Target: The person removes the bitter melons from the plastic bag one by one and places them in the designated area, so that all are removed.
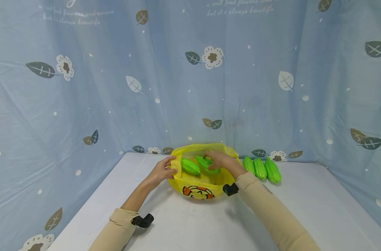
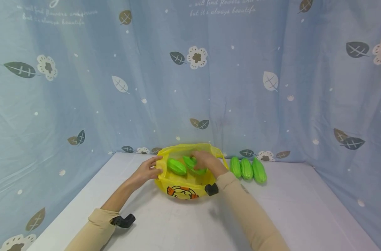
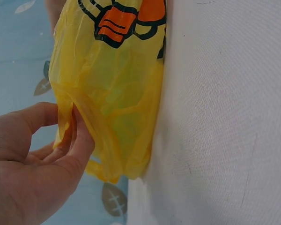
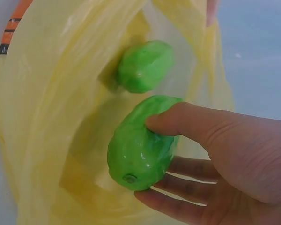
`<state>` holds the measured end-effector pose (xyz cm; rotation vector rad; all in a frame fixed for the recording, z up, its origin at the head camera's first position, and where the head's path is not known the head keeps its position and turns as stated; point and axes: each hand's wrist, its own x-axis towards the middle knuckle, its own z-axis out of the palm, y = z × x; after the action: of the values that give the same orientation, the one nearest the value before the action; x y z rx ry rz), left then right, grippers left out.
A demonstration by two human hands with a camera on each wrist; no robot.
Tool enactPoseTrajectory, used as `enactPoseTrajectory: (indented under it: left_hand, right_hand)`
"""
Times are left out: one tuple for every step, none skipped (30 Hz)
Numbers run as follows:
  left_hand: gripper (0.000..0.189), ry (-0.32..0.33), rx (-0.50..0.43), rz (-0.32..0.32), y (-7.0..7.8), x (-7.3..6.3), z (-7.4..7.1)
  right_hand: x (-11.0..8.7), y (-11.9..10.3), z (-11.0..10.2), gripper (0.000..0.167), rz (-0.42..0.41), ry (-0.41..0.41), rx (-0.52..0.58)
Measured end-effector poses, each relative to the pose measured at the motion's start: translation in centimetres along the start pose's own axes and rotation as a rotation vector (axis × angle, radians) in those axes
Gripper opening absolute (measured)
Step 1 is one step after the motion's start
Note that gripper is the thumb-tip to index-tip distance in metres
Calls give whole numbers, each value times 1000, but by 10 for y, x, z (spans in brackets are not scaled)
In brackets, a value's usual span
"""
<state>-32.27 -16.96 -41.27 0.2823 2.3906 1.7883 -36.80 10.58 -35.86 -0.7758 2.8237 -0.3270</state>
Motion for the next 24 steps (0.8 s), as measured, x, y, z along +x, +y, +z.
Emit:
enactPoseTrajectory:
  left_hand:
    - [66,-2,3,2,0,0,0]
    - [67,-4,6,4,0,0,0]
    - [67,-6,9,6,0,0,0]
    - [67,-8,10,8,0,0,0]
    - [67,-6,9,8,0,0,0]
    - [67,-4,9,4,0,-1,0]
    - [67,-1,6,2,0,-1,0]
    - [67,2,4,0,1,-1,1]
    - [67,6,2,-2,1,-1,1]
    - [66,9,0,-4,2,-1,1]
    - [66,12,-3,-6,2,-1,1]
    - [66,13,-4,-9,2,-2,2]
    - [66,14,-4,-8,2,-2,2]
    - [66,15,-3,-8,2,-2,2]
    - [66,15,-2,-7,2,-2,2]
    - [66,16,-2,-6,2,-2,3]
    - [66,17,-1,-5,1,-2,3]
    - [66,19,0,-4,1,-2,3]
    - [66,20,1,-4,1,-2,3]
    - [66,20,0,-5,1,-2,3]
    - [66,15,2,-3,1,-2,3]
    - [66,15,3,-4,1,-2,3]
    - [66,14,2,-5,1,-2,3]
    - [66,13,2,-4,1,-2,3]
  right_hand:
    - [-1,-1,-1,52,-5,3,3]
    - [-2,-1,-3,52,-10,5,9]
    - [-4,-2,-4,52,-15,6,13]
    - [-5,-2,-5,53,-21,7,20]
    - [-6,-2,-6,53,-28,9,26]
    - [-7,-3,-8,53,-33,13,32]
    - [-9,-3,-9,53,-38,17,37]
    - [-10,-3,-10,53,-42,18,41]
    - [-12,-3,-11,54,-42,21,41]
    - [-13,-3,-12,54,-45,26,40]
    - [-15,-3,-13,54,-42,27,39]
    - [-17,-3,-13,54,-39,29,41]
    - [-19,-3,-14,54,-37,30,43]
    - [-21,-3,-15,54,-34,31,47]
    - [-23,-4,-15,54,-32,32,49]
    - [-25,-3,-16,54,-32,34,52]
    - [-27,-4,-17,55,-30,36,58]
    - [-29,-3,-18,55,-31,40,60]
    - [-31,-4,-19,55,-30,44,62]
    - [-33,-4,-20,55,-27,49,65]
    - [-35,-5,-22,55,-22,53,71]
    - [-37,-5,-23,55,-15,57,74]
    - [-39,-6,-24,55,-13,62,76]
    - [-41,-6,-25,55,-9,65,82]
